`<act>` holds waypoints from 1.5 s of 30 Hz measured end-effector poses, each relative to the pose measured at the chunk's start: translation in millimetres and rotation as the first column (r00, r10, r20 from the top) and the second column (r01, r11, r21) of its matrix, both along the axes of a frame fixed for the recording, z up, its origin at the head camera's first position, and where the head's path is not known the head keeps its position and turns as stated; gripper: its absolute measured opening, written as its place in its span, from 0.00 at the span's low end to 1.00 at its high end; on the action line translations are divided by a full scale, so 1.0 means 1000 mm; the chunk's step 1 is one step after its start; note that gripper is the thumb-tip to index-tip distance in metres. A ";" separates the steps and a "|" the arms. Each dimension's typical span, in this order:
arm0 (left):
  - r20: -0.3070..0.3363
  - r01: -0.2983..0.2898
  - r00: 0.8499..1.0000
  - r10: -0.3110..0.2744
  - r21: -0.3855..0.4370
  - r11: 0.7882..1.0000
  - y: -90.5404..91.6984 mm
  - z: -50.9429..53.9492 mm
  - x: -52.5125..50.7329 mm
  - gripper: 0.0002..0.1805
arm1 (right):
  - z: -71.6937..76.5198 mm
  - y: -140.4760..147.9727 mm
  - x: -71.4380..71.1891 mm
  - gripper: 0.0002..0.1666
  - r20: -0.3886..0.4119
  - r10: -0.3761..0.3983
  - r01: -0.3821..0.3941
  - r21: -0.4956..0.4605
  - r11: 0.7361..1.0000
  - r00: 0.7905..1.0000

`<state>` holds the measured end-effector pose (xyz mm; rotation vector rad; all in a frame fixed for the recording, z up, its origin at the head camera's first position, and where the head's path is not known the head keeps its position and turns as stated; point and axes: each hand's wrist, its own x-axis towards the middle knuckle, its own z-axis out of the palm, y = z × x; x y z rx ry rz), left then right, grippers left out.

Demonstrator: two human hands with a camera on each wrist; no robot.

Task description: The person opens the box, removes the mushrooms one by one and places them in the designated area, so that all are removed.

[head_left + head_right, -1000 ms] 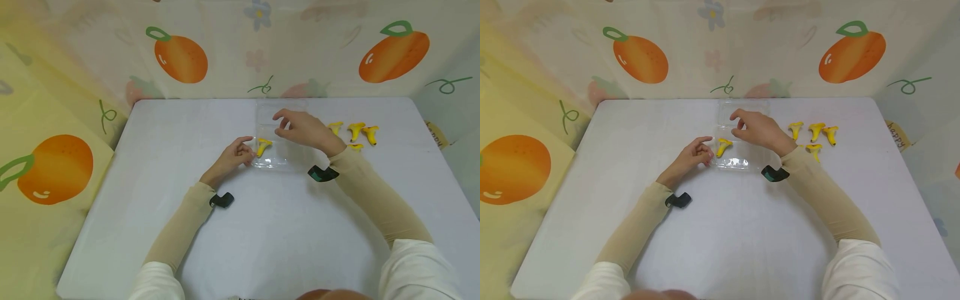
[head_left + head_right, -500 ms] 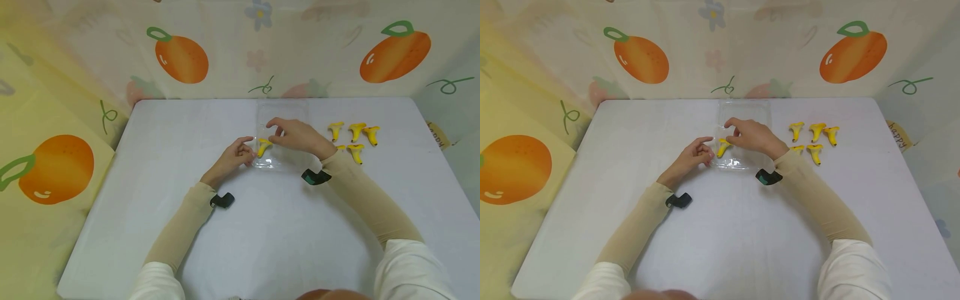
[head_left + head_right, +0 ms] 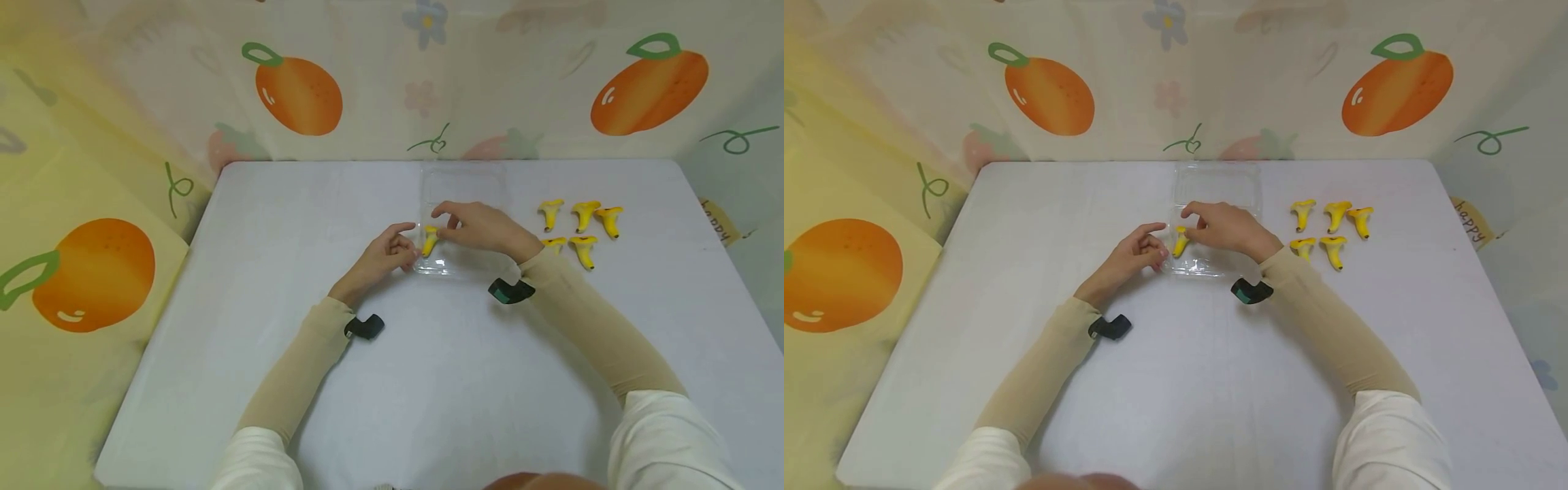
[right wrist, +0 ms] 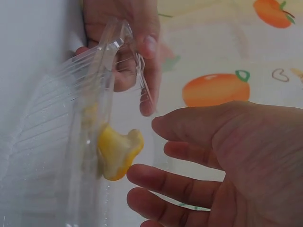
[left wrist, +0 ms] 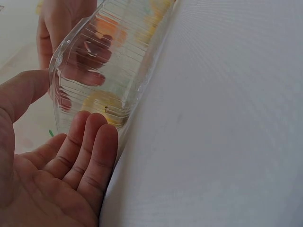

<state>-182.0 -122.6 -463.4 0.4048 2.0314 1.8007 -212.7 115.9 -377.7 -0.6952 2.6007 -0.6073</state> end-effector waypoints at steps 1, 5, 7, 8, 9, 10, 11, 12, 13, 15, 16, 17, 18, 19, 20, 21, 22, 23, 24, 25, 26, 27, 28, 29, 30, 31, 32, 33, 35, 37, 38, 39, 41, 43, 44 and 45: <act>0.000 -0.002 1.000 0.002 -0.002 1.000 0.000 0.000 0.000 0.34 | -0.001 0.000 0.000 0.28 0.006 0.008 -0.008 0.003 1.000 1.000; 0.001 -0.010 1.000 0.010 -0.013 1.000 0.001 0.000 -0.001 0.34 | -0.003 0.000 -0.002 0.28 0.034 0.037 -0.038 0.012 0.999 0.999; 0.002 -0.011 1.000 0.011 -0.013 1.000 0.001 0.000 -0.001 0.34 | -0.004 -0.001 -0.002 0.27 0.052 0.046 -0.047 0.015 0.999 0.998; 0.003 -0.012 1.000 0.012 -0.013 1.000 0.001 0.001 0.000 0.34 | -0.005 -0.001 -0.002 0.27 0.059 0.052 -0.053 0.018 0.998 0.997; 0.003 -0.012 1.000 0.012 -0.012 1.000 0.001 0.001 0.000 0.34 | -0.005 -0.001 -0.002 0.27 0.066 0.056 -0.057 0.022 0.998 0.996; 0.004 -0.012 1.000 0.012 -0.012 1.000 0.001 0.001 0.000 0.34 | -0.006 -0.002 -0.001 0.27 0.074 0.057 -0.059 0.026 0.998 0.996; 0.007 -0.011 1.000 0.011 -0.007 1.000 0.001 0.001 0.000 0.34 | -0.006 -0.002 -0.001 0.27 0.080 0.057 -0.059 0.030 0.998 0.995; 0.009 -0.009 1.000 0.009 -0.004 1.000 0.001 0.001 0.000 0.34 | -0.006 -0.003 -0.001 0.27 0.083 0.056 -0.059 0.036 0.998 0.995; 0.013 -0.008 1.000 0.008 -0.001 1.000 0.001 0.001 0.000 0.34 | -0.007 -0.003 0.000 0.27 0.084 0.054 -0.058 0.044 0.997 0.995; 0.013 -0.006 1.000 0.006 0.002 1.000 0.001 0.001 0.000 0.34 | -0.008 -0.004 0.000 0.27 0.088 0.046 -0.051 0.058 0.997 0.995; 0.014 -0.005 1.000 0.005 0.005 1.000 0.001 0.001 0.000 0.34 | -0.009 -0.005 -0.001 0.27 0.092 0.040 -0.046 0.064 0.997 0.995; 0.014 -0.004 1.000 0.004 0.007 1.000 0.001 0.001 0.000 0.34 | -0.010 -0.005 -0.001 0.28 0.098 0.033 -0.040 0.069 0.997 0.995; 0.013 -0.004 1.000 0.004 0.006 1.000 0.001 0.000 0.000 0.34 | -0.011 -0.006 -0.001 0.28 0.105 0.027 -0.035 0.076 0.996 0.994; 0.013 -0.004 1.000 0.004 0.004 1.000 0.001 0.000 0.000 0.34 | -0.012 -0.006 -0.001 0.28 0.111 0.024 -0.033 0.081 0.996 0.993; 0.012 -0.003 1.000 0.003 0.002 1.000 0.001 0.000 0.000 0.34 | -0.013 -0.007 -0.002 0.29 0.121 0.020 -0.030 0.081 0.996 0.992; 0.012 -0.003 1.000 0.003 0.002 1.000 0.001 0.000 0.000 0.34 | -0.014 -0.007 -0.002 0.29 0.128 0.016 -0.027 0.084 0.996 0.992; 0.012 -0.002 1.000 0.002 0.001 1.000 0.001 0.000 0.000 0.34 | -0.014 -0.007 -0.002 0.29 0.134 0.010 -0.021 0.087 0.996 0.991; 0.010 -0.001 1.000 0.001 -0.001 1.000 0.001 0.000 0.000 0.34 | -0.015 -0.007 -0.002 0.28 0.137 0.004 -0.017 0.089 0.996 0.990; 0.009 0.001 1.000 -0.001 -0.003 1.000 0.001 0.000 0.000 0.34 | -0.015 -0.007 -0.002 0.28 0.135 0.003 -0.015 0.090 0.996 0.991; 0.007 0.002 1.000 -0.002 -0.005 1.000 0.001 0.000 0.000 0.34 | -0.015 -0.007 -0.002 0.27 0.133 0.000 -0.012 0.090 0.996 0.991; 0.006 0.001 1.000 -0.001 -0.007 1.000 0.001 -0.001 0.000 0.34 | -0.015 -0.007 -0.002 0.27 0.130 -0.005 -0.007 0.090 0.996 0.991; 0.004 0.001 1.000 -0.001 -0.010 1.000 0.001 -0.001 0.000 0.34 | -0.015 -0.007 -0.002 0.26 0.126 -0.009 -0.002 0.092 0.996 0.992; 0.003 -0.001 1.000 0.001 -0.013 1.000 0.001 -0.001 -0.001 0.34 | -0.015 -0.007 -0.002 0.25 0.122 -0.012 0.000 0.094 0.996 0.992; 0.002 -0.003 1.000 0.003 -0.018 1.000 0.001 -0.001 -0.001 0.34 | -0.015 -0.007 -0.002 0.24 0.118 -0.014 0.003 0.094 0.996 0.993; 0.002 -0.004 1.000 0.004 -0.022 1.000 0.001 -0.001 -0.001 0.34 | -0.015 -0.008 -0.002 0.24 0.115 -0.017 0.006 0.096 0.995 0.993; 0.004 -0.005 1.000 0.005 -0.024 1.000 0.001 -0.001 -0.001 0.34 | -0.015 -0.008 -0.002 0.24 0.113 -0.019 0.008 0.098 0.995 0.993; 0.005 -0.005 1.000 0.005 -0.026 1.000 0.001 -0.001 -0.001 0.34 | -0.015 -0.008 -0.002 0.24 0.112 -0.020 0.009 0.099 0.995 0.994; 0.007 -0.004 1.000 0.004 -0.029 1.000 0.001 0.000 -0.001 0.34 | -0.015 -0.009 -0.002 0.24 0.111 -0.021 0.009 0.104 0.995 0.994; 0.007 0.001 1.000 0.000 -0.030 1.000 0.000 0.000 -0.001 0.34 | -0.015 -0.010 -0.002 0.26 0.110 -0.022 0.010 0.107 0.994 0.994; 0.008 0.007 1.000 -0.006 -0.024 1.000 0.000 0.000 0.000 0.34 | -0.015 -0.011 -0.002 0.28 0.109 -0.015 0.003 0.109 0.994 0.994; 0.007 0.008 1.000 -0.008 -0.023 1.000 0.000 0.000 0.000 0.34 | -0.015 -0.012 -0.002 0.29 0.108 -0.013 0.001 0.110 0.994 0.994; 0.008 0.010 1.000 -0.010 -0.020 1.000 0.000 0.000 -0.001 0.34 | -0.015 -0.012 -0.002 0.29 0.106 -0.009 -0.003 0.112 0.994 0.994; 0.009 0.010 1.000 -0.010 -0.011 1.000 0.000 0.001 0.000 0.34 | -0.016 -0.013 -0.001 0.30 0.096 0.002 -0.013 0.117 0.993 0.995; 0.011 0.007 1.000 -0.007 -0.007 1.000 0.001 0.001 0.000 0.34 | -0.017 -0.015 -0.001 0.30 0.081 0.010 -0.021 0.128 0.992 0.997; 0.012 0.006 1.000 -0.006 -0.005 1.000 0.001 0.001 0.000 0.34 | -0.017 -0.016 -0.001 0.30 0.074 0.014 -0.024 0.134 0.991 0.997; 0.013 0.005 1.000 -0.005 -0.002 1.000 0.001 0.001 0.000 0.34 | -0.018 -0.017 -0.001 0.30 0.067 0.017 -0.027 0.140 0.990 0.998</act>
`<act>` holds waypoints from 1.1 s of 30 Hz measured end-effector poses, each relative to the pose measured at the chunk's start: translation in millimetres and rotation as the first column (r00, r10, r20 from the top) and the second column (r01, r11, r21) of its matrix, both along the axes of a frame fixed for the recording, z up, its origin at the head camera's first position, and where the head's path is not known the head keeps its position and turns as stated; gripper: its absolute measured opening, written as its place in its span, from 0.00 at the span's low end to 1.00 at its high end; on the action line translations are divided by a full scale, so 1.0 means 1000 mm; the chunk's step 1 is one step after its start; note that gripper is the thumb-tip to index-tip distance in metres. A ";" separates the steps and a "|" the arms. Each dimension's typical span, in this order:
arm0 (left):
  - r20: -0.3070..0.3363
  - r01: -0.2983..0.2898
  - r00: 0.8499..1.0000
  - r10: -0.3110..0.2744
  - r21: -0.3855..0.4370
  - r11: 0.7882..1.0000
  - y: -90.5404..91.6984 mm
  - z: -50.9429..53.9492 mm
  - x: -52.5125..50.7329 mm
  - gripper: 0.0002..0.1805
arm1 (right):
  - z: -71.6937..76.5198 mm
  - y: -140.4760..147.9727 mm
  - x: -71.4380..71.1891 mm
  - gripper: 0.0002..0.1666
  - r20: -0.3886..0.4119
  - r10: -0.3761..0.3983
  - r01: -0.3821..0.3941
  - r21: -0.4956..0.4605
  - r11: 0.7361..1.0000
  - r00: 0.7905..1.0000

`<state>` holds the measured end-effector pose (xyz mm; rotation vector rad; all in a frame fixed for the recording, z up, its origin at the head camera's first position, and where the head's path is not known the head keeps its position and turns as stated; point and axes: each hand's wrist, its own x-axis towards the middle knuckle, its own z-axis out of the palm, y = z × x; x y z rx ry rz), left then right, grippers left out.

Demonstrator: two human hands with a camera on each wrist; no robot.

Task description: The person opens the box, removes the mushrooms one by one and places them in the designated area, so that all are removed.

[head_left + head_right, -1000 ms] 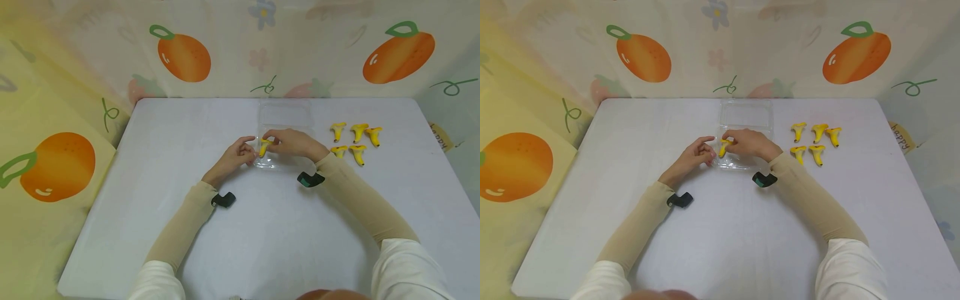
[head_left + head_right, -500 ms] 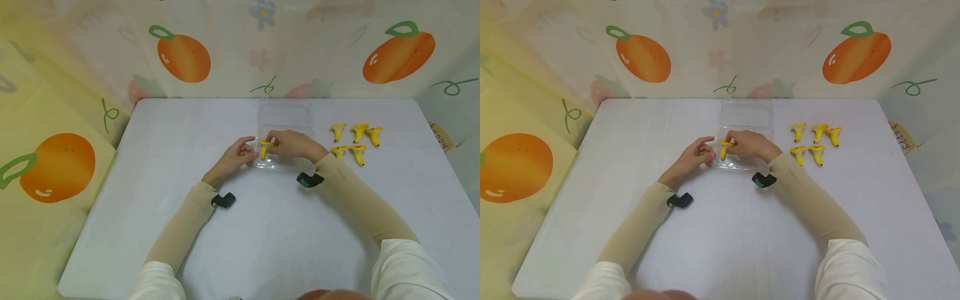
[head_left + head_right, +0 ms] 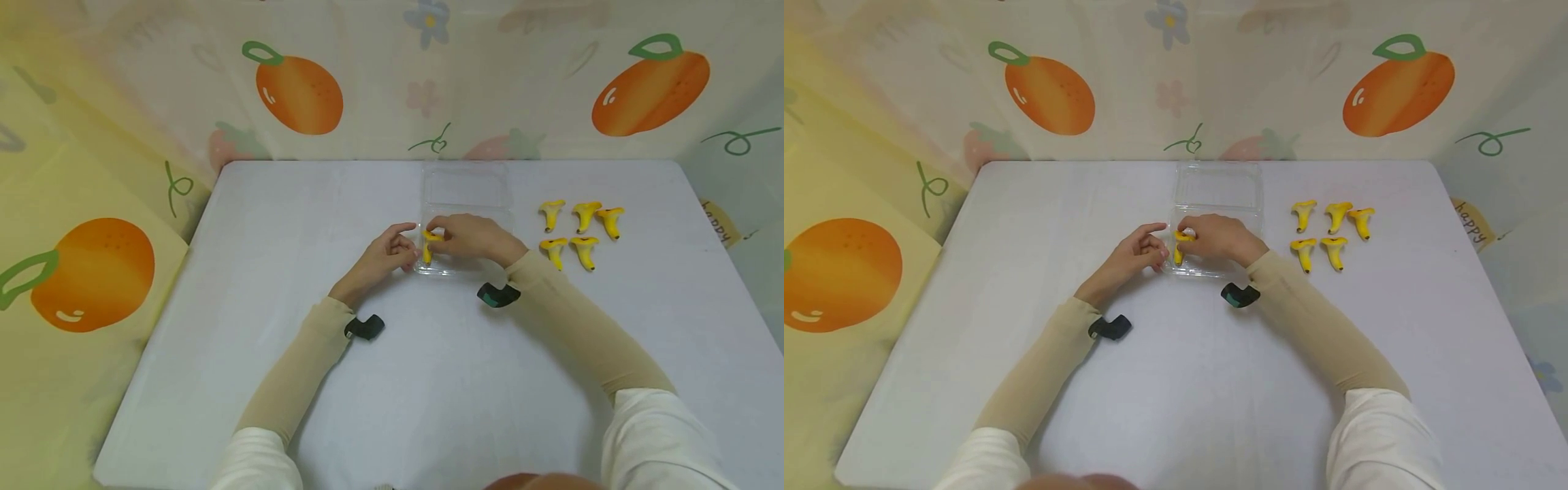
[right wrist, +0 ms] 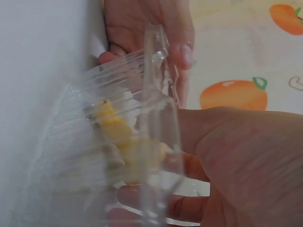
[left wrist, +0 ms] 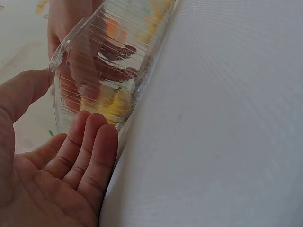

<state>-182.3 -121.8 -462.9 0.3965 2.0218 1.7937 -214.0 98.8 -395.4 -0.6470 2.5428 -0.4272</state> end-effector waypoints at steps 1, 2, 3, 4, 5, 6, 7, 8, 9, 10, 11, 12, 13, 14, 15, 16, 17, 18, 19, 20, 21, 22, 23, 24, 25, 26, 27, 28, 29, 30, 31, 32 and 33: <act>-0.001 -0.001 1.000 0.001 0.001 1.000 0.000 0.000 0.000 0.34 | -0.001 -0.001 0.000 0.30 -0.005 0.001 -0.001 0.005 1.000 1.000; -0.002 -0.002 1.000 0.002 0.002 1.000 0.000 0.000 0.000 0.34 | -0.001 -0.002 0.000 0.30 -0.009 0.001 -0.001 0.010 1.000 1.000; -0.004 -0.002 1.000 0.002 0.002 1.000 0.000 0.000 0.000 0.34 | -0.002 -0.002 -0.001 0.30 -0.011 -0.001 0.002 0.013 1.000 1.000; -0.007 -0.002 1.000 0.002 0.003 1.000 0.000 0.000 0.000 0.34 | -0.002 -0.003 -0.001 0.30 -0.014 -0.004 0.004 0.015 1.000 1.000; -0.010 -0.002 1.000 0.002 0.002 1.000 0.000 0.000 0.000 0.34 | -0.003 -0.003 -0.001 0.30 -0.015 -0.005 0.005 0.017 1.000 1.000; -0.012 -0.001 1.000 0.001 0.001 1.000 0.000 0.000 0.000 0.34 | -0.004 -0.003 -0.002 0.30 -0.016 -0.005 0.006 0.017 1.000 1.000; -0.014 0.000 1.000 0.000 -0.001 1.000 0.000 0.000 0.000 0.34 | -0.005 -0.003 -0.002 0.29 -0.016 -0.008 0.008 0.017 1.000 1.000; -0.016 0.001 1.000 -0.001 -0.002 1.000 0.000 0.000 0.000 0.34 | -0.005 -0.003 -0.002 0.29 -0.018 -0.008 0.009 0.017 1.000 1.000; -0.018 0.003 1.000 -0.003 -0.003 1.000 0.000 0.000 0.000 0.34 | -0.005 -0.003 -0.002 0.29 -0.020 -0.008 0.008 0.016 1.000 1.000; -0.019 0.004 1.000 -0.005 -0.006 1.000 0.000 0.000 0.000 0.34 | -0.005 -0.003 -0.002 0.29 -0.020 -0.006 0.006 0.016 1.000 1.000; -0.020 0.005 1.000 -0.005 -0.008 1.000 0.000 0.000 0.000 0.34 | -0.005 -0.002 -0.001 0.29 -0.020 -0.002 0.003 0.014 1.000 1.000; -0.020 0.006 1.000 -0.006 -0.008 1.000 0.000 0.000 0.000 0.34 | -0.005 -0.002 -0.001 0.28 -0.019 -0.002 0.002 0.012 1.000 1.000; -0.020 0.007 1.000 -0.007 -0.009 1.000 0.000 0.000 0.000 0.34 | -0.004 -0.002 -0.001 0.28 -0.019 0.000 0.000 0.011 1.000 1.000; -0.020 0.007 1.000 -0.007 -0.008 1.000 0.000 0.000 0.000 0.34 | -0.003 -0.001 0.000 0.28 -0.014 0.002 -0.002 0.007 1.000 1.000; -0.019 0.007 1.000 -0.007 -0.008 1.000 0.000 0.000 0.000 0.34 | -0.002 -0.001 0.000 0.28 -0.010 0.006 -0.006 0.004 1.000 1.000; -0.020 0.006 1.000 -0.007 -0.009 1.000 0.000 0.000 0.000 0.34 | -0.001 -0.001 0.000 0.28 -0.004 0.011 -0.011 -0.002 1.000 1.000; -0.020 0.006 1.000 -0.007 -0.008 1.000 0.000 0.000 0.000 0.34 | 0.000 0.000 0.000 0.28 0.000 0.016 -0.016 -0.007 1.000 1.000; -0.021 0.006 1.000 -0.006 -0.006 1.000 0.000 -0.001 0.000 0.34 | 0.000 0.000 0.001 0.27 0.005 0.024 -0.024 -0.013 1.000 1.000; -0.021 0.007 1.000 -0.007 -0.002 1.000 0.000 -0.001 0.000 0.34 | 0.000 0.000 0.001 0.27 0.007 0.031 -0.031 -0.018 0.999 0.999; -0.020 0.006 1.000 -0.006 0.000 1.000 0.000 -0.001 0.000 0.34 | 0.000 0.000 0.001 0.26 0.007 0.041 -0.041 -0.026 0.999 0.999; -0.020 0.006 1.000 -0.006 0.000 1.000 0.000 -0.001 0.000 0.34 | 0.000 0.000 0.001 0.26 0.004 0.049 -0.049 -0.032 0.998 0.999; -0.021 0.006 1.000 -0.006 0.001 1.000 0.000 -0.001 0.000 0.34 | -0.001 0.000 0.001 0.25 0.001 0.058 -0.058 -0.040 0.998 0.998; -0.021 0.005 1.000 -0.005 0.001 1.000 0.000 -0.001 0.000 0.34 | -0.001 -0.001 0.001 0.25 -0.005 0.066 -0.066 -0.046 0.997 0.998; -0.020 0.005 1.000 -0.005 -0.001 1.000 0.000 -0.002 0.000 0.34 | -0.002 -0.001 0.002 0.24 -0.011 0.073 -0.073 -0.054 0.996 0.997; -0.020 0.004 1.000 -0.004 -0.004 1.000 0.000 -0.002 0.000 0.34 | -0.002 -0.001 0.002 0.24 -0.015 0.073 -0.074 -0.059 0.995 0.997; -0.020 0.004 1.000 -0.004 -0.007 1.000 0.000 -0.002 0.000 0.34 | -0.003 -0.001 0.002 0.24 -0.017 0.075 -0.076 -0.066 0.995 0.997; -0.021 0.004 1.000 -0.004 -0.010 1.000 0.000 -0.002 0.000 0.34 | -0.003 -0.002 0.002 0.24 -0.015 0.071 -0.072 -0.070 0.995 0.997; -0.021 0.004 1.000 -0.004 -0.012 1.000 0.000 -0.002 0.000 0.34 | -0.003 -0.002 0.002 0.25 -0.012 0.066 -0.066 -0.071 0.995 0.998; -0.022 0.004 1.000 -0.004 -0.012 1.000 0.000 -0.002 -0.001 0.34 | -0.003 -0.002 0.002 0.25 -0.005 0.056 -0.057 -0.071 0.996 0.998; -0.022 0.004 1.000 -0.004 -0.012 1.000 0.000 -0.002 -0.001 0.34 | -0.003 -0.002 0.002 0.26 0.002 0.047 -0.047 -0.069 0.996 0.999; -0.022 0.003 1.000 -0.003 -0.010 1.000 0.000 -0.002 -0.001 0.33 | -0.003 -0.002 0.002 0.27 0.007 0.037 -0.037 -0.067 0.997 0.999; -0.023 0.003 1.000 -0.003 -0.006 1.000 0.000 -0.002 -0.001 0.33 | -0.002 -0.002 0.002 0.28 0.013 0.027 -0.026 -0.066 0.997 1.000; -0.025 0.002 1.000 -0.002 -0.003 1.000 0.000 -0.003 -0.001 0.33 | -0.001 -0.001 0.002 0.29 0.020 0.013 -0.011 -0.067 0.998 1.000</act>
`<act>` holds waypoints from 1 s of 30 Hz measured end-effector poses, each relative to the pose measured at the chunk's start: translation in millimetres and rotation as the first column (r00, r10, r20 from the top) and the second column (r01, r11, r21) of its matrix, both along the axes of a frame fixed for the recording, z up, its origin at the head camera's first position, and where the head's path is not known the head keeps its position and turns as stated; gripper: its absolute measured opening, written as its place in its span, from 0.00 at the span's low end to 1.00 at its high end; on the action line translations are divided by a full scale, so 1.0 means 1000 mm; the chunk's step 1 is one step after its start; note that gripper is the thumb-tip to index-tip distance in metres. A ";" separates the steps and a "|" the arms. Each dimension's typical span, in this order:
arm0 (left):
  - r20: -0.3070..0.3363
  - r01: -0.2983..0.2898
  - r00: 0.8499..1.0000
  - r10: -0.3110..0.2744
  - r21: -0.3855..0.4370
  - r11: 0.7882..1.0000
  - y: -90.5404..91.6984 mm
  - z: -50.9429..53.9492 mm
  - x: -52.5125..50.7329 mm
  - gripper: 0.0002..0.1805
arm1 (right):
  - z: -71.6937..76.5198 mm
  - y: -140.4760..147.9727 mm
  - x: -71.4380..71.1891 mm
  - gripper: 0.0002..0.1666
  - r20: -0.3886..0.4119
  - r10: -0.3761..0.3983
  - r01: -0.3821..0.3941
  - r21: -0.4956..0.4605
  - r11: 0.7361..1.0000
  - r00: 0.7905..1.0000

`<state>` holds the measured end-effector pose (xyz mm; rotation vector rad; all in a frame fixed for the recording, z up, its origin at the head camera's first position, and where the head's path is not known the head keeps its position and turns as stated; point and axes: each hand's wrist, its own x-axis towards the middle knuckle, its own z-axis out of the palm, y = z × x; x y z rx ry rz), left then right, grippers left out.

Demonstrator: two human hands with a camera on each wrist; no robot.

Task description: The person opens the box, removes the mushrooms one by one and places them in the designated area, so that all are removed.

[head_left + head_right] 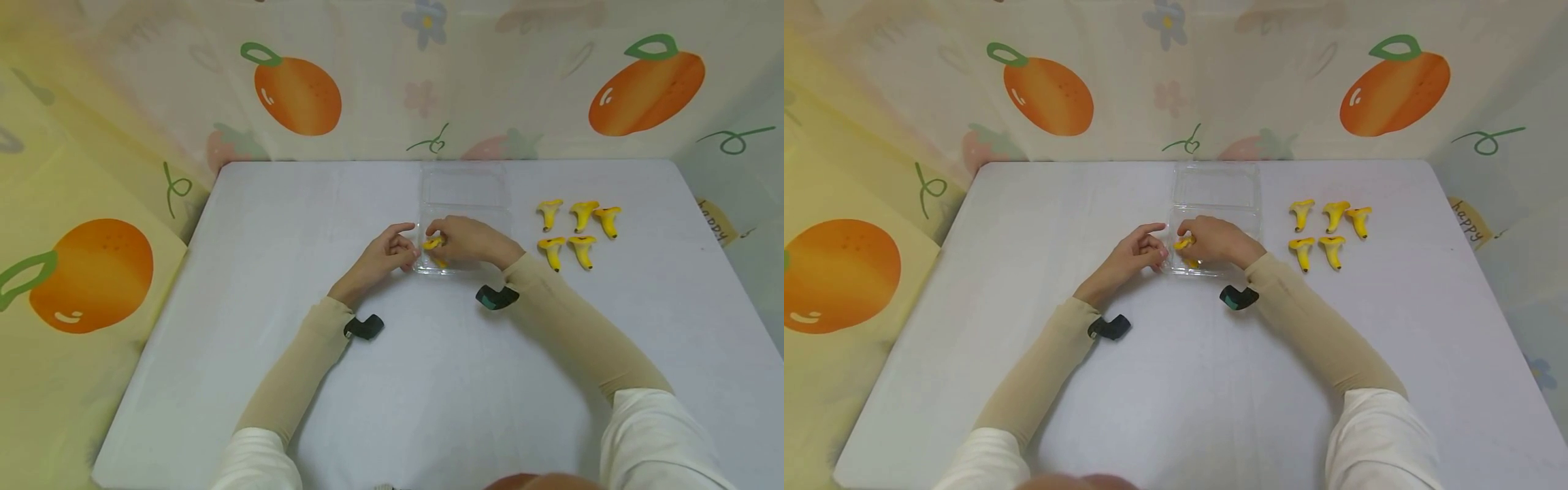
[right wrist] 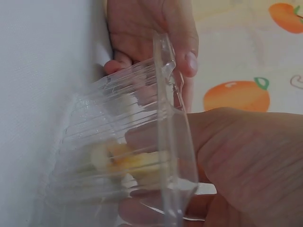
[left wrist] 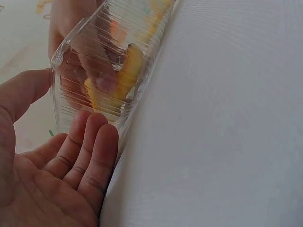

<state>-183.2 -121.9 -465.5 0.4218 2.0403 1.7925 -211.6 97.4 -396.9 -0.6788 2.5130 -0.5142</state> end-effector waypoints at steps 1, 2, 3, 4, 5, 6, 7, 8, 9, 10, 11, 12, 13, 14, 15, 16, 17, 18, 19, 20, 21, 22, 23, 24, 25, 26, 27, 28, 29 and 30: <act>0.000 -0.001 1.000 0.001 0.002 1.000 0.000 0.000 0.000 0.33 | 0.001 0.000 0.000 0.30 0.010 -0.015 0.015 -0.007 1.000 1.000; -0.001 -0.001 1.000 0.001 0.002 1.000 0.000 0.000 0.000 0.33 | 0.001 0.001 0.001 0.30 0.018 -0.029 0.029 -0.016 0.999 0.999; 0.001 -0.002 1.000 0.002 0.003 1.000 0.000 0.000 0.000 0.33 | 0.002 0.002 0.001 0.30 0.021 -0.040 0.040 -0.027 0.999 0.999; 0.003 -0.003 1.000 0.003 0.004 1.000 0.001 0.000 0.000 0.33 | 0.002 0.003 0.001 0.30 0.027 -0.052 0.054 -0.041 0.998 0.998; 0.005 -0.005 1.000 0.005 0.001 1.000 0.001 0.001 0.000 0.33 | 0.002 0.004 0.001 0.29 0.032 -0.063 0.065 -0.056 0.996 0.998; 0.007 -0.007 1.000 0.007 -0.001 1.000 0.001 0.001 0.001 0.34 | 0.002 0.005 0.001 0.28 0.033 -0.070 0.072 -0.072 0.995 0.997; 0.010 -0.009 1.000 0.009 -0.003 1.000 0.001 0.001 0.001 0.34 | 0.002 0.006 0.001 0.27 0.031 -0.072 0.075 -0.084 0.994 0.997; 0.011 -0.010 1.000 0.010 -0.005 1.000 0.001 0.001 0.001 0.34 | 0.002 0.008 0.001 0.26 0.024 -0.071 0.073 -0.093 0.993 0.997; 0.011 -0.011 1.000 0.011 -0.005 1.000 0.001 0.001 0.001 0.34 | 0.001 0.008 0.001 0.25 0.017 -0.069 0.071 -0.101 0.992 0.997; 0.013 -0.012 1.000 0.012 -0.005 1.000 0.000 0.001 0.001 0.34 | 0.001 0.009 0.001 0.24 0.013 -0.068 0.069 -0.109 0.992 0.998; 0.013 -0.011 1.000 0.011 -0.004 1.000 0.000 0.001 0.001 0.34 | 0.002 0.010 0.002 0.23 0.008 -0.067 0.067 -0.114 0.991 0.998; 0.014 -0.010 1.000 0.010 -0.002 1.000 0.000 0.001 0.001 0.34 | 0.002 0.011 0.002 0.23 0.006 -0.068 0.068 -0.119 0.991 0.998; 0.014 -0.008 1.000 0.009 -0.002 1.000 0.000 0.001 0.001 0.34 | 0.002 0.011 0.002 0.22 0.005 -0.068 0.068 -0.123 0.990 0.998; 0.014 -0.006 1.000 0.006 -0.003 1.000 0.000 0.001 0.001 0.34 | 0.003 0.012 0.002 0.22 0.004 -0.069 0.069 -0.127 0.989 0.998; 0.016 -0.005 1.000 0.005 -0.002 1.000 -0.001 0.001 0.001 0.34 | 0.004 0.012 0.003 0.22 0.004 -0.072 0.072 -0.132 0.989 0.997; 0.017 -0.004 1.000 0.004 -0.003 1.000 -0.001 0.001 0.000 0.34 | 0.004 0.013 0.003 0.23 0.004 -0.075 0.075 -0.135 0.988 0.997; 0.016 -0.004 1.000 0.005 -0.007 1.000 -0.001 0.001 0.000 0.34 | 0.005 0.013 0.004 0.23 0.003 -0.079 0.079 -0.139 0.987 0.997; 0.015 -0.005 1.000 0.005 -0.009 1.000 -0.001 0.001 0.000 0.34 | 0.006 0.014 0.004 0.23 0.000 -0.082 0.081 -0.140 0.987 0.997; 0.015 -0.006 1.000 0.006 -0.010 1.000 -0.001 0.002 0.000 0.34 | 0.006 0.014 0.005 0.22 -0.003 -0.085 0.084 -0.141 0.986 0.996; 0.015 -0.007 1.000 0.007 -0.009 1.000 -0.001 0.002 0.000 0.34 | 0.007 0.015 0.006 0.22 -0.007 -0.088 0.086 -0.142 0.986 0.996; 0.015 -0.008 1.000 0.008 -0.008 1.000 -0.001 0.002 0.000 0.34 | 0.008 0.015 0.006 0.22 -0.010 -0.090 0.088 -0.142 0.986 0.996; 0.014 -0.009 1.000 0.009 -0.008 1.000 -0.001 0.002 0.000 0.34 | 0.009 0.016 0.007 0.22 -0.013 -0.092 0.089 -0.142 0.986 0.996; 0.015 -0.009 1.000 0.009 -0.006 1.000 -0.001 0.002 0.000 0.34 | 0.009 0.016 0.007 0.22 -0.016 -0.093 0.089 -0.142 0.986 0.996; 0.015 -0.008 1.000 0.008 -0.002 1.000 -0.001 0.002 0.000 0.34 | 0.009 0.016 0.007 0.22 -0.019 -0.092 0.089 -0.141 0.986 0.996; 0.016 -0.007 1.000 0.007 0.001 1.000 -0.001 0.002 0.000 0.34 | 0.010 0.017 0.008 0.22 -0.020 -0.093 0.089 -0.143 0.986 0.996; 0.017 -0.007 1.000 0.007 0.001 1.000 -0.001 0.002 0.000 0.34 | 0.010 0.017 0.008 0.21 -0.021 -0.093 0.089 -0.144 0.986 0.995; 0.018 -0.006 1.000 0.006 0.001 1.000 0.000 0.003 0.001 0.34 | 0.010 0.018 0.008 0.22 -0.021 -0.094 0.090 -0.146 0.985 0.995; 0.019 -0.006 1.000 0.006 -0.001 1.000 0.000 0.003 0.001 0.34 | 0.010 0.018 0.008 0.22 -0.021 -0.096 0.092 -0.149 0.985 0.995; 0.020 -0.005 1.000 0.005 -0.001 1.000 0.000 0.003 0.001 0.34 | 0.010 0.019 0.009 0.22 -0.021 -0.098 0.093 -0.152 0.984 0.995; 0.020 -0.006 1.000 0.006 -0.005 1.000 0.000 0.004 0.002 0.34 | 0.010 0.019 0.009 0.22 -0.023 -0.100 0.095 -0.157 0.983 0.995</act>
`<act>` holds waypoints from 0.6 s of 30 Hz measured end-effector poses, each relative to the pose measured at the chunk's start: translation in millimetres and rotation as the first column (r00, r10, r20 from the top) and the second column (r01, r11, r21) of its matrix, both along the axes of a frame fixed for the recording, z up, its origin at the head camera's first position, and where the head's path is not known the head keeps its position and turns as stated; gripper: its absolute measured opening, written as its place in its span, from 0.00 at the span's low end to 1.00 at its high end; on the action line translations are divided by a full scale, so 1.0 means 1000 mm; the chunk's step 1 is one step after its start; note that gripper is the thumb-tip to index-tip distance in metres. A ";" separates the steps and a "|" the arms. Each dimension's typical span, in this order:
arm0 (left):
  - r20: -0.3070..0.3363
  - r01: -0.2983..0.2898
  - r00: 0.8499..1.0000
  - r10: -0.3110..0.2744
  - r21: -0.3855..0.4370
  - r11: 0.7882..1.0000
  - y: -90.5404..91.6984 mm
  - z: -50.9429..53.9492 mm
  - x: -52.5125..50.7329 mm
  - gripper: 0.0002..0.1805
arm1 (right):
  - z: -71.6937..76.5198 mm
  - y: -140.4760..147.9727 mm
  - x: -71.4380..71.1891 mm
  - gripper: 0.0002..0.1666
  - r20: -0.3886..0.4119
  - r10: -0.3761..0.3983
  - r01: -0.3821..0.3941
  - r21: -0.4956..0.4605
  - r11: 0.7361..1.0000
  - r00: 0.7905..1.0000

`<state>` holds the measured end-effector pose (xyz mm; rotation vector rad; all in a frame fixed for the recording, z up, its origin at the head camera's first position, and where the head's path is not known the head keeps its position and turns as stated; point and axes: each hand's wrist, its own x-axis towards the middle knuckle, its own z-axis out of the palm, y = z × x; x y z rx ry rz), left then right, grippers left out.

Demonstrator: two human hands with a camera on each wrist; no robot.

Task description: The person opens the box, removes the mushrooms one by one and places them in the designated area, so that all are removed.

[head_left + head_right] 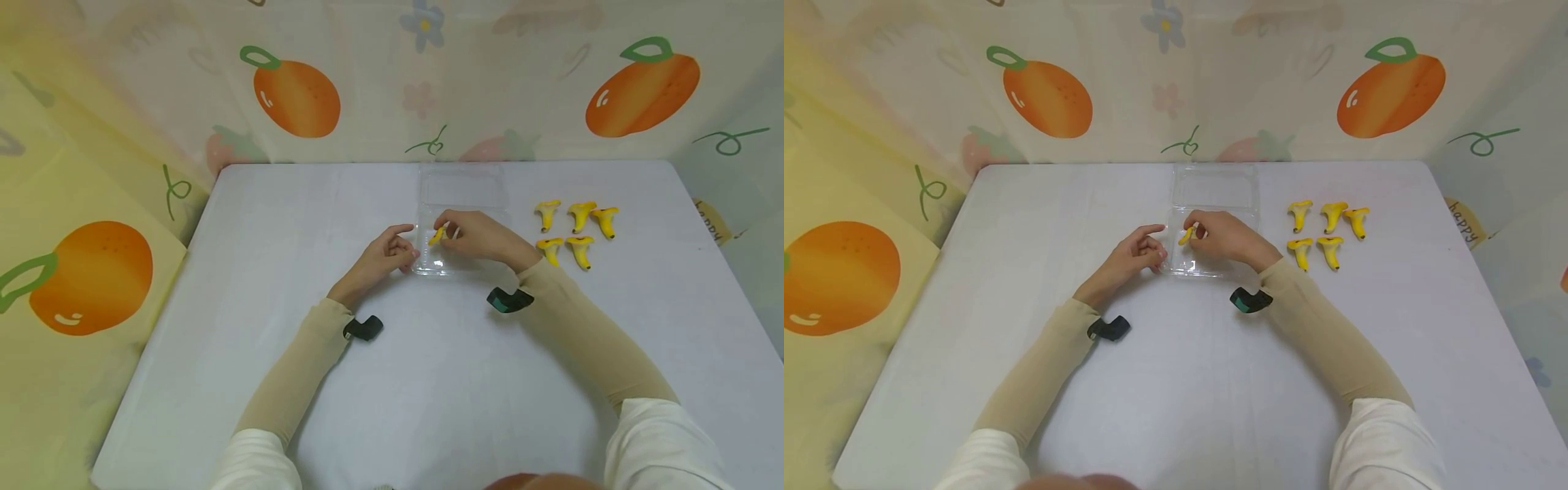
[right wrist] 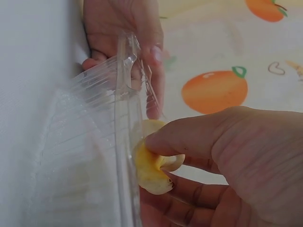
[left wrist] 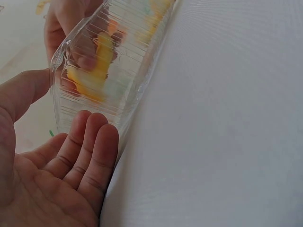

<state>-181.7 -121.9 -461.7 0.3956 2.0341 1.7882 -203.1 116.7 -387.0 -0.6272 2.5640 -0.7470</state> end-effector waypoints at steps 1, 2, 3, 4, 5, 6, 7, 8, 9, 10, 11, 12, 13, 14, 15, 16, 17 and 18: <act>0.001 -0.001 1.000 0.001 -0.003 1.000 0.000 0.000 0.000 0.34 | 0.000 0.001 0.000 0.22 -0.002 -0.002 0.002 -0.005 1.000 1.000; 0.001 -0.001 1.000 0.001 -0.008 1.000 0.000 0.000 0.000 0.34 | 0.000 0.001 0.000 0.22 -0.003 -0.007 0.007 -0.009 1.000 1.000; 0.001 -0.001 1.000 0.001 -0.012 1.000 0.000 0.001 0.001 0.34 | 0.000 0.002 -0.001 0.22 -0.003 -0.011 0.011 -0.012 1.000 1.000; 0.003 -0.003 1.000 0.003 -0.014 1.000 0.000 0.001 0.001 0.34 | -0.001 0.003 -0.001 0.23 -0.005 -0.014 0.014 -0.016 1.000 1.000; 0.003 -0.003 1.000 0.003 -0.017 1.000 0.000 0.001 0.001 0.34 | 0.000 0.004 -0.001 0.23 -0.007 -0.017 0.016 -0.019 1.000 1.000; 0.004 -0.004 1.000 0.004 -0.021 1.000 0.000 0.001 0.001 0.34 | 0.000 0.005 -0.001 0.23 -0.008 -0.020 0.020 -0.022 1.000 1.000; 0.005 -0.004 1.000 0.005 -0.023 1.000 0.000 0.001 0.001 0.34 | 0.000 0.006 -0.001 0.23 -0.007 -0.024 0.023 -0.024 0.999 1.000; 0.005 -0.005 1.000 0.005 -0.025 1.000 0.000 0.001 0.000 0.34 | 0.001 0.007 -0.001 0.23 -0.006 -0.027 0.027 -0.026 0.999 1.000; 0.006 -0.005 1.000 0.005 -0.025 1.000 0.000 0.001 0.000 0.34 | 0.002 0.008 -0.001 0.23 -0.008 -0.026 0.026 -0.029 0.999 1.000; 0.005 -0.005 1.000 0.005 -0.026 1.000 0.000 0.002 0.000 0.34 | 0.003 0.008 -0.001 0.23 -0.008 -0.028 0.027 -0.032 0.999 1.000; 0.003 -0.005 1.000 0.005 -0.027 1.000 0.000 0.001 0.000 0.34 | 0.003 0.009 -0.001 0.22 -0.010 -0.027 0.027 -0.033 0.999 1.000; 0.002 -0.004 1.000 0.005 -0.025 1.000 0.000 0.001 0.000 0.34 | 0.003 0.010 0.000 0.22 -0.012 -0.027 0.026 -0.035 0.999 1.000; 0.001 -0.003 1.000 0.003 -0.023 1.000 0.000 0.001 0.000 0.34 | 0.004 0.010 0.000 0.22 -0.014 -0.028 0.028 -0.035 0.999 1.000; -0.001 -0.002 1.000 0.002 -0.020 1.000 0.000 0.001 0.000 0.34 | 0.004 0.011 0.000 0.22 -0.017 -0.029 0.029 -0.035 0.999 0.999; -0.003 -0.001 1.000 0.001 -0.018 1.000 0.000 0.001 0.000 0.34 | 0.005 0.012 0.000 0.22 -0.020 -0.030 0.029 -0.035 0.999 0.999; -0.004 -0.001 1.000 0.001 -0.019 1.000 -0.001 0.001 0.001 0.34 | 0.005 0.013 0.000 0.22 -0.023 -0.031 0.031 -0.036 0.999 0.999; -0.006 0.000 1.000 0.000 -0.018 1.000 -0.001 0.001 0.001 0.34 | 0.004 0.014 -0.001 0.22 -0.027 -0.031 0.030 -0.039 0.999 0.999; -0.007 0.001 1.000 -0.001 -0.020 1.000 -0.001 0.000 0.001 0.34 | 0.005 0.015 -0.001 0.22 -0.030 -0.034 0.033 -0.044 0.999 0.999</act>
